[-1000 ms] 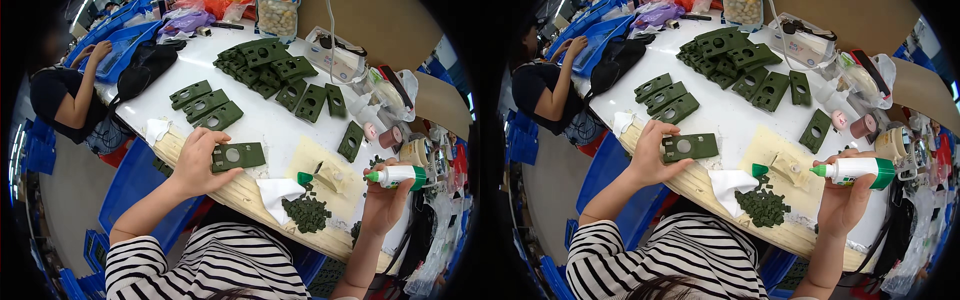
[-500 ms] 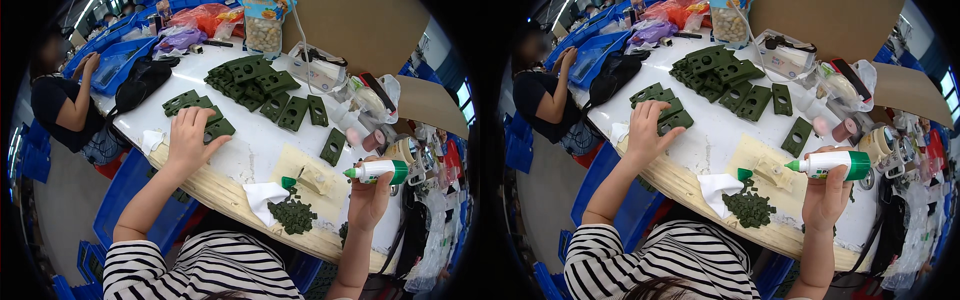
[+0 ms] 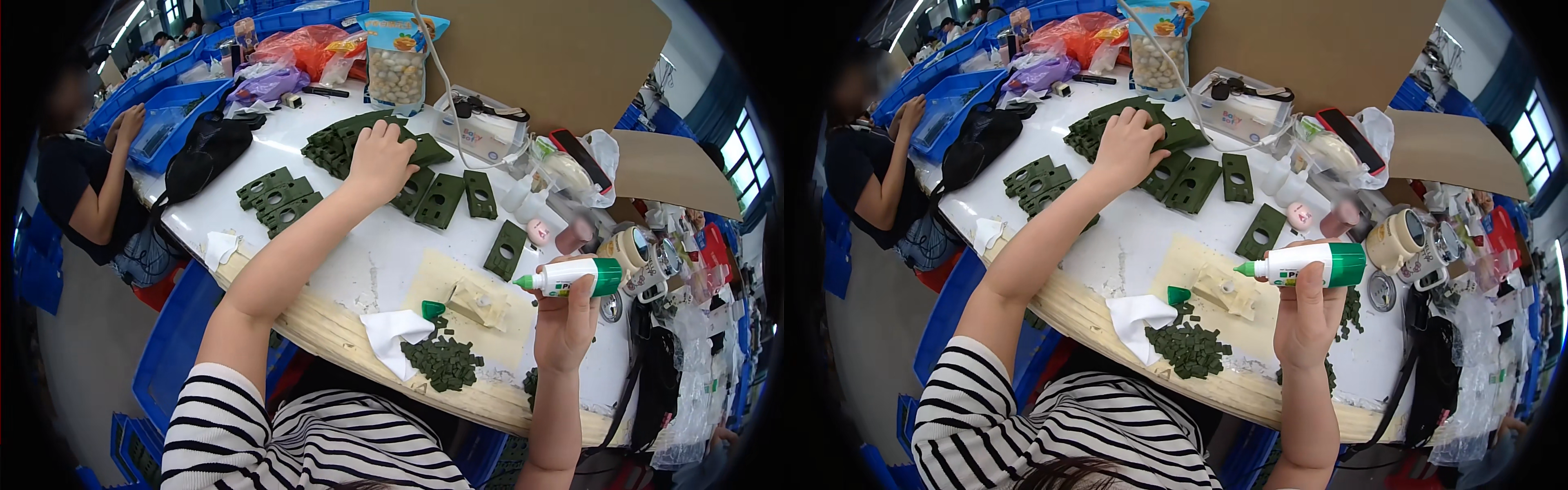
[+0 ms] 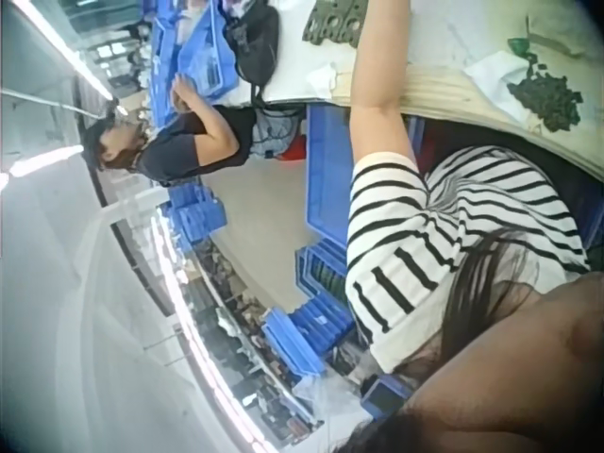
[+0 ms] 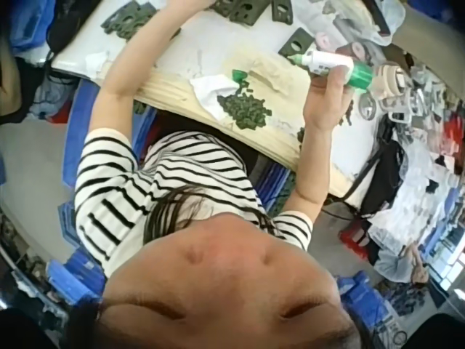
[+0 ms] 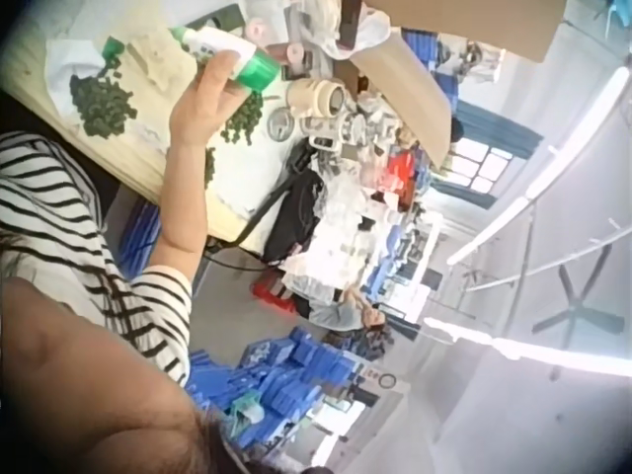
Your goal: The recorder is applying adhesive and assembling components for plastic toy tank models at a workbench.
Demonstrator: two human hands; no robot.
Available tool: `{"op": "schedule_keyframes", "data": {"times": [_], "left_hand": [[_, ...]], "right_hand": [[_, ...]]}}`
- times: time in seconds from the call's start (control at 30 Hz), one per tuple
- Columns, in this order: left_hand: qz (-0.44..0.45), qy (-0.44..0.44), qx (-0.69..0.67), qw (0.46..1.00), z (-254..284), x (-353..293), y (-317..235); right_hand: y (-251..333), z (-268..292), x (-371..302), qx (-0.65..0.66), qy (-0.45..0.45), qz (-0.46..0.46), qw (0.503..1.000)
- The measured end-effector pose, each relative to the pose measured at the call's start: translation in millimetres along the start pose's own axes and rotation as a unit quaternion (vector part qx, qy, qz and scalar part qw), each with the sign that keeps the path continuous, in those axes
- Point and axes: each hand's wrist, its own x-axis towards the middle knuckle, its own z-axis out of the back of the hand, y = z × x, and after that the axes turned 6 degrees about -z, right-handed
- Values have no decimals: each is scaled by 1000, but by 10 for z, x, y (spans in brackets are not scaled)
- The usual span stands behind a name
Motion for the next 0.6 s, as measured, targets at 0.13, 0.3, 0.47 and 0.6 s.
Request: {"op": "schedule_keyframes", "data": {"times": [0.13, 0.3, 0.47, 0.6], "left_hand": [[-52, -87, -97, 990, 189, -134, -53], [-143, -54, -373, 915, 598, -220, -233], [-250, -111, -436, 857, 720, -254, -380], [-301, -107, -443, 838, 697, -366, -544]], "right_hand": [[24, -11, 16, -15, 11, 14, 1000], [-5, 58, 33, -57, -12, 26, 998], [-31, -3, 74, -101, -13, 56, 993], [-86, -28, 93, -110, -21, 75, 991]]}}
